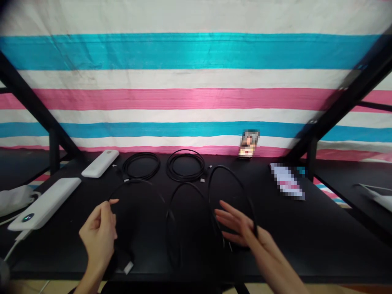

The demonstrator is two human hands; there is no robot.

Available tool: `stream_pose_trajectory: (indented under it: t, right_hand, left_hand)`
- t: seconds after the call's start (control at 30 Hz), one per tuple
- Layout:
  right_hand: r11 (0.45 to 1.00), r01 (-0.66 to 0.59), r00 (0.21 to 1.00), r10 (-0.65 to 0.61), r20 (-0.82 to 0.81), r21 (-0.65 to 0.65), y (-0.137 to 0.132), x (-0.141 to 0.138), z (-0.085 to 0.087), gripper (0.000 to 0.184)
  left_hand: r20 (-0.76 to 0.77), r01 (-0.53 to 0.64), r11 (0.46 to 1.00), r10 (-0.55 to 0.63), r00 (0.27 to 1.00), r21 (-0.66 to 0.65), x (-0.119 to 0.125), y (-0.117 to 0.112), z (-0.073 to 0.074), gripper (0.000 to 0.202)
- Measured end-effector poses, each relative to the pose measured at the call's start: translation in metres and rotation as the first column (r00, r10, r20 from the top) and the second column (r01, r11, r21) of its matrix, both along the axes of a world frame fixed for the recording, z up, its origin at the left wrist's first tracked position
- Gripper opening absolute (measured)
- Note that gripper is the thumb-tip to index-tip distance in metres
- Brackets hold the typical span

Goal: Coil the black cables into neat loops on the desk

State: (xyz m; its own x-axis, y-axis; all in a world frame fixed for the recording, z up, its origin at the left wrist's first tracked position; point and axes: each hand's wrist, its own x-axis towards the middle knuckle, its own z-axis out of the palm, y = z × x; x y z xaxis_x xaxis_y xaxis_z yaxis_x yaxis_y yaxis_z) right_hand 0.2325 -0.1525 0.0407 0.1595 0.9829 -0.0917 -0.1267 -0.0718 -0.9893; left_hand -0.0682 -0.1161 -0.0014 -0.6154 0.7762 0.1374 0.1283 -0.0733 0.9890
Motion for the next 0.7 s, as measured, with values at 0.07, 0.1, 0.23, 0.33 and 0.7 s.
stream_pose_trajectory:
  t: [0.07,0.1,0.23,0.33,0.7]
  right_hand:
    - [0.994,-0.106,0.994,0.106,0.003,-0.037,0.001,-0.025,0.006,0.045]
    - [0.988,-0.148,0.989,0.149,0.017,-0.052,0.001,-0.034,0.009,0.047]
    - [0.985,-0.171,0.982,0.171,0.078,-0.005,-0.006,-0.062,0.023,0.050]
    - [0.988,-0.132,0.978,0.118,0.173,0.074,-0.014,-0.089,0.034,0.061]
    - [0.935,-0.318,0.893,0.238,0.383,0.159,-0.003,-0.072,0.053,0.017]
  left_hand:
    - [0.028,0.001,1.000,-0.001,1.000,0.007,0.009,0.001,0.004,0.032]
    - [0.038,0.006,1.000,-0.006,0.999,0.012,0.014,0.001,0.007,0.032]
    - [0.055,0.044,0.998,-0.046,0.997,0.037,0.034,-0.006,0.029,0.032]
    - [0.045,0.062,0.992,-0.067,0.997,0.106,0.053,-0.015,0.047,0.028]
    - [-0.483,0.186,0.952,-0.048,0.874,0.242,0.030,0.022,0.049,0.035]
